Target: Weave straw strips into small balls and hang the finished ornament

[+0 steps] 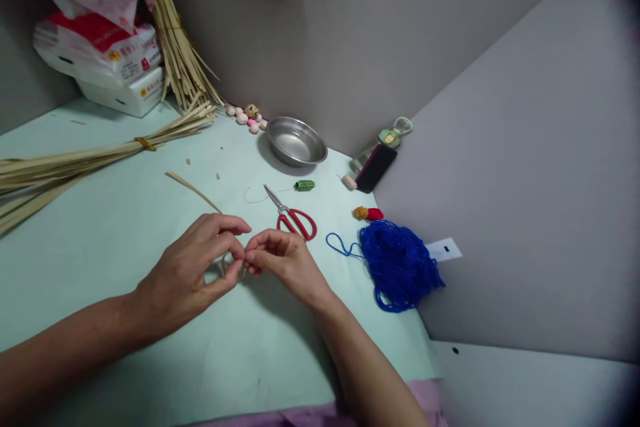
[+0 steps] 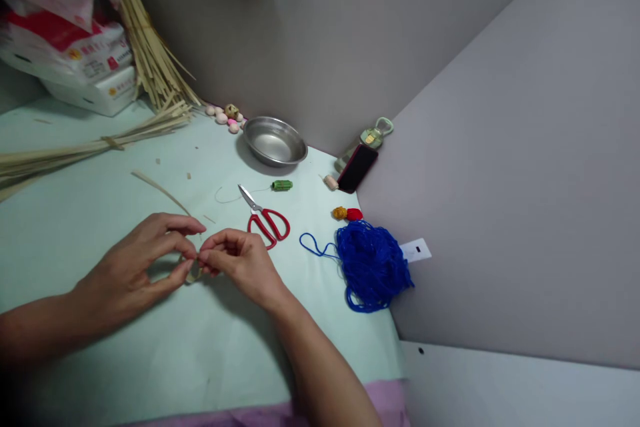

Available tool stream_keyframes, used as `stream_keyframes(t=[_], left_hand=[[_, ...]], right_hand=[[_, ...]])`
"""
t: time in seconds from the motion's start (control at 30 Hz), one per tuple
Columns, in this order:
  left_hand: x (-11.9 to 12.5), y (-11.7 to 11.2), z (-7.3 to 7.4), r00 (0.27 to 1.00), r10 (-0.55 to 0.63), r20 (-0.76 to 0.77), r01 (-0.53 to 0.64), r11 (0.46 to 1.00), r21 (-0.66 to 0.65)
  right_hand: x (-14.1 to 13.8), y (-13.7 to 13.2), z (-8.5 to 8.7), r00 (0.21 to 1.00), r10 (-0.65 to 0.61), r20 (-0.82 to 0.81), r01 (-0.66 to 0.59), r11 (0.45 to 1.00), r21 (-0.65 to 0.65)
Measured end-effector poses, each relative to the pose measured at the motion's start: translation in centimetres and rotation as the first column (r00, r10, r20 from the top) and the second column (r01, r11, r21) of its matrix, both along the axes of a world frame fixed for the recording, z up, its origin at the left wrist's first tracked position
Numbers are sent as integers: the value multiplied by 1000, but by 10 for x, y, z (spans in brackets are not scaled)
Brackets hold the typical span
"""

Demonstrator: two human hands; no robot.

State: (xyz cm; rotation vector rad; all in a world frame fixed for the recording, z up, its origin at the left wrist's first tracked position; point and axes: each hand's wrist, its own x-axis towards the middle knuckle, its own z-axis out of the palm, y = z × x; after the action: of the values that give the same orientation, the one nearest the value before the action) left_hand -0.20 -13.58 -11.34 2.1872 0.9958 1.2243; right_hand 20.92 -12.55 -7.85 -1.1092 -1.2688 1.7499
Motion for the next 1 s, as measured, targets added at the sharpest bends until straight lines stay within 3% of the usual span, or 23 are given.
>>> stream_keyframes(t=[0.1,0.3,0.4,0.5,0.77,1.0], left_hand=[[-1,0,-1,1000,-5,-18,6,999,52],[-2,1,5,997,35,63,-22,982,-190],[-4,2,15,991,102,86,-89,986,-141],[-5,3,20,992,95,78,-88,992,-90],[-3,8,6,994,-44,105,66,974,-215],[-4,7,9,994,-17,109,44,968,-247]], right_hand=[[-1,-2,-1,998,56,3,-56,998,-3],[-3,-1,1,1000,-4,-1,4,1000,-1],[0,2,1,999,-49,-6,49,999,14],[2,3,0,999,-48,-6,48,999,24],[-2,2,1,999,-52,-7,52,999,-12],[2,5,3,995,-43,-93,33,994,-108]])
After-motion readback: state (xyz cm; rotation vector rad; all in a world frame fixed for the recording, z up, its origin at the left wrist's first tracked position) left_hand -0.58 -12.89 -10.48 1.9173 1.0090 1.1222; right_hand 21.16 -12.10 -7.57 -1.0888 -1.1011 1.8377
